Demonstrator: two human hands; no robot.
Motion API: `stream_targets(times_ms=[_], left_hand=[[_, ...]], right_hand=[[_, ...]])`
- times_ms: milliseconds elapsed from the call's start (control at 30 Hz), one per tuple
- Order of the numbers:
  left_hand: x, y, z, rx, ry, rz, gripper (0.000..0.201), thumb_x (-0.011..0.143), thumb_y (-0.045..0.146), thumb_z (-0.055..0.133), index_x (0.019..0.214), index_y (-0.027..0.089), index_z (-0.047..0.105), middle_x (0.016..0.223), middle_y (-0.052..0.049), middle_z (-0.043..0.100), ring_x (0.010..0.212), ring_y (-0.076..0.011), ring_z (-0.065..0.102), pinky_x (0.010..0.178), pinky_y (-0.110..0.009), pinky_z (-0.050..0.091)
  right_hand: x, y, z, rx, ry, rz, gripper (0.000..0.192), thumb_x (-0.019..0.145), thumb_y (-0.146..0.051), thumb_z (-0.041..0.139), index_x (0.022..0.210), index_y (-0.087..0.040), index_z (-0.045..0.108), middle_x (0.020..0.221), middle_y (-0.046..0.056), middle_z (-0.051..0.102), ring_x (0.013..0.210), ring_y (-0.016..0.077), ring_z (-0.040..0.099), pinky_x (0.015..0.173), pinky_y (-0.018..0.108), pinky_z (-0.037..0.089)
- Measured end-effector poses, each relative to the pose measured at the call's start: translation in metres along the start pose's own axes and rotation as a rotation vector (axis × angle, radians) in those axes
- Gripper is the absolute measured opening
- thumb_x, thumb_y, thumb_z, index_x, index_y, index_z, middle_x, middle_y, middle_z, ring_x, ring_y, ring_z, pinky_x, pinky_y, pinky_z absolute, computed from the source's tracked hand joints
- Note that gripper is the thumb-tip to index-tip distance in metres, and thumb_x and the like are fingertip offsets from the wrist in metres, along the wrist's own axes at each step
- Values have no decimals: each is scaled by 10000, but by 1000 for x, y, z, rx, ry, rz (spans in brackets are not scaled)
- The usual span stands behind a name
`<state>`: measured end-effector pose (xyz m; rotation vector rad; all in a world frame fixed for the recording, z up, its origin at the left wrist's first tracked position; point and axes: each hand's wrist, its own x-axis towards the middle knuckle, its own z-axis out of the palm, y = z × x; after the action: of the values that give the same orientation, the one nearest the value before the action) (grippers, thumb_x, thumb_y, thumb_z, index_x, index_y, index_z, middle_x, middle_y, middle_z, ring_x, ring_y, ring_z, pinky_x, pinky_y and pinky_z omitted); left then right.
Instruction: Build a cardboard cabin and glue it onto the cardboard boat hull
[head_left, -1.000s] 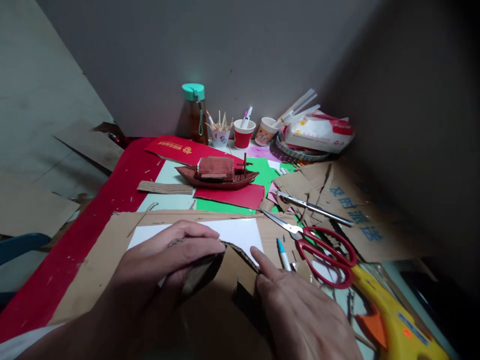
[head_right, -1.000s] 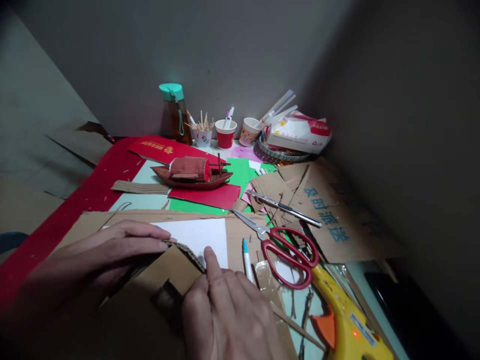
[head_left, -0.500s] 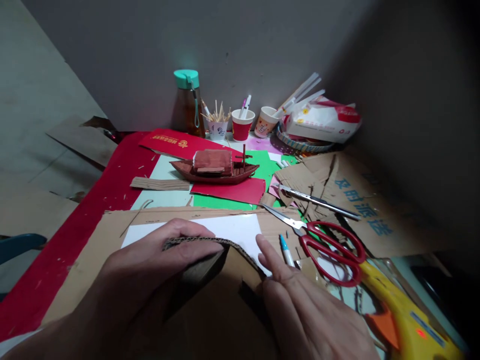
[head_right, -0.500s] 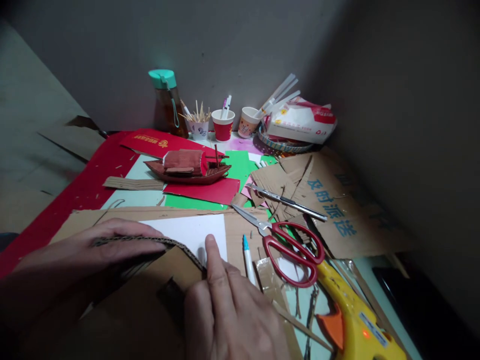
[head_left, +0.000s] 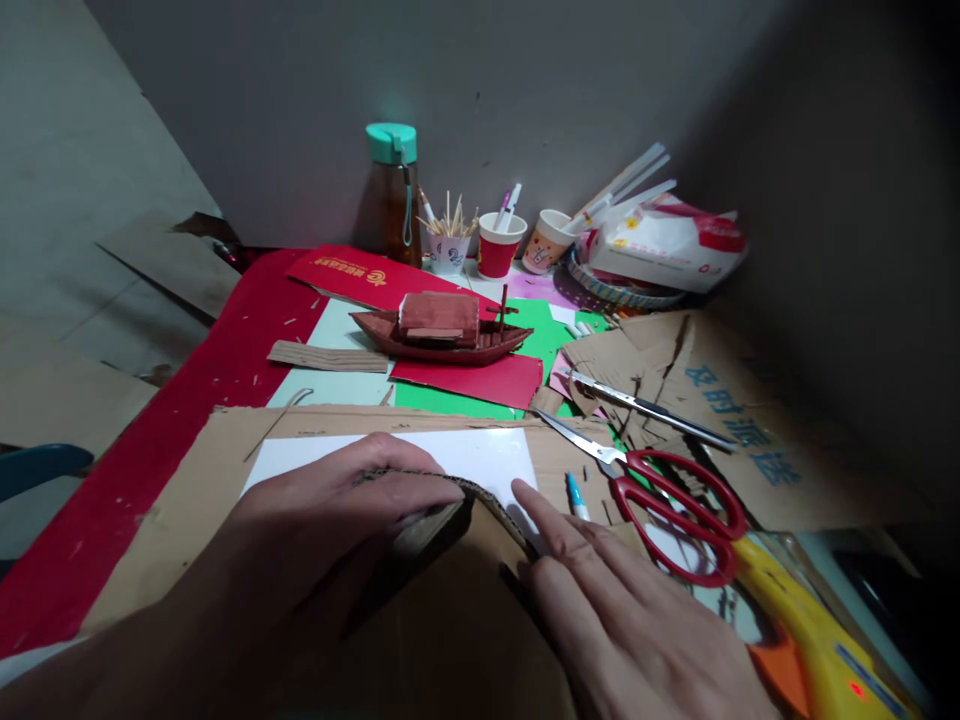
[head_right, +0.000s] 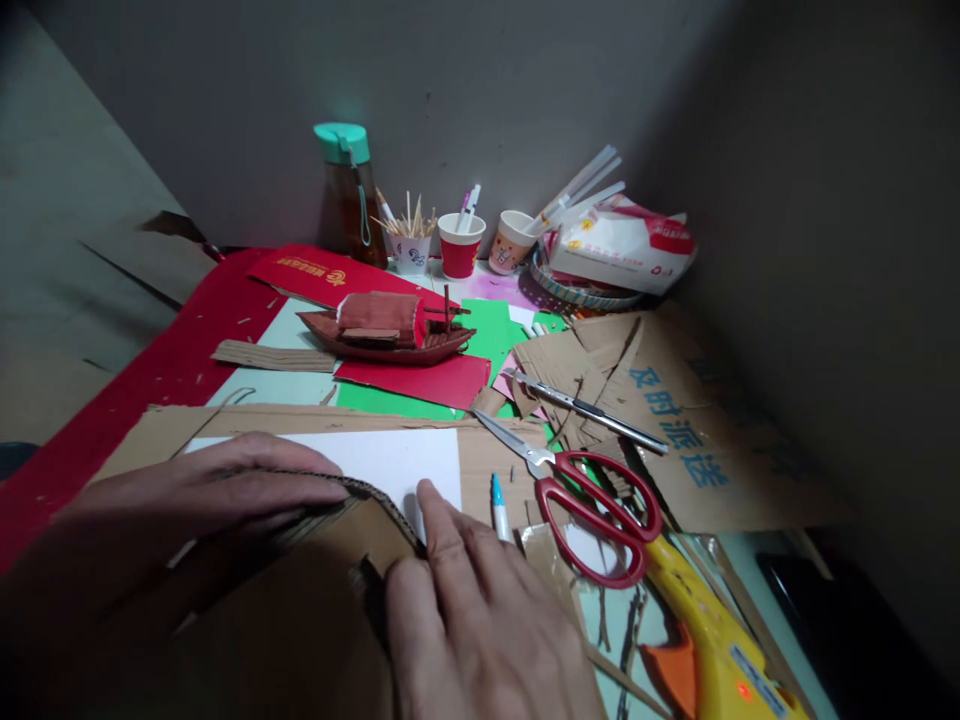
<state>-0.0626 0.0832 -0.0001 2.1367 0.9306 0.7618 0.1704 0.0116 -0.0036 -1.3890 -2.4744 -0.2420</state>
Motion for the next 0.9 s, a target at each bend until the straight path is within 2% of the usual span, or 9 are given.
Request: stream_targets(times_ms=[100,167,267,333,400,533,633,733,900], left_hand=[[2,-1,-2,29,-56,74,339,982,210,509,1235,391,644,1121,51,737,998,-144,692,828,-179,526],[4,-3,-3,109,-59,77,345,956,208,566,1250,377,628,1159,56,739,1055,-148,688,868,-176,522],[9,-5,-3,160,-14,-19,277,932,262,605,1175,365,689,1156,57,750,1118,-183,679,945,-218,517],[15,-7,-4,122,-41,-72,235,918,304,607,1106,366,734,1129,62,763,1125,-202,679,988,-255,512],[22,-8,-6,67,-92,-146,242,902,331,613,1100,367,747,1160,59,761,1147,-220,674,1007,-288,512],[37,-7,-14,-39,-250,-364,353,859,436,681,1196,341,730,1255,11,738,1170,-255,674,961,-306,544],[45,-8,-18,-122,-353,-408,390,865,461,683,1227,321,718,1278,2,734,1180,-236,672,931,-253,542],[53,-10,-18,-55,-431,-369,390,887,445,654,1240,292,716,1194,-11,768,1089,-243,708,845,-251,569],[60,-6,-6,41,-539,-134,247,874,260,628,1068,235,779,1091,-16,788,981,-214,721,850,-261,559]], right_hand=[[-3,4,7,105,-23,-21,298,973,-141,370,1094,-177,640,1334,128,693,863,246,771,633,335,651],[-4,3,11,210,-48,11,281,924,-161,422,1134,-169,610,1373,137,664,848,250,758,618,354,641],[-1,2,11,349,-140,123,337,799,-132,508,1123,-163,594,1289,156,693,880,273,726,657,380,606],[4,3,7,438,-219,220,292,763,-86,517,1030,-176,594,1073,130,729,854,268,696,652,359,561],[8,7,5,523,-261,282,229,762,-41,504,929,-185,568,897,85,683,764,234,647,626,326,499],[15,18,5,584,-220,266,225,803,23,482,805,-202,485,812,24,594,706,168,542,642,286,387],[18,23,5,596,-194,237,245,844,25,521,764,-201,476,817,15,588,754,161,518,679,278,359],[21,25,6,602,-166,218,197,850,17,576,799,-171,544,891,49,620,831,177,533,734,286,369],[24,26,6,633,-139,195,133,848,1,607,900,-117,642,972,85,661,894,190,564,787,298,388]])
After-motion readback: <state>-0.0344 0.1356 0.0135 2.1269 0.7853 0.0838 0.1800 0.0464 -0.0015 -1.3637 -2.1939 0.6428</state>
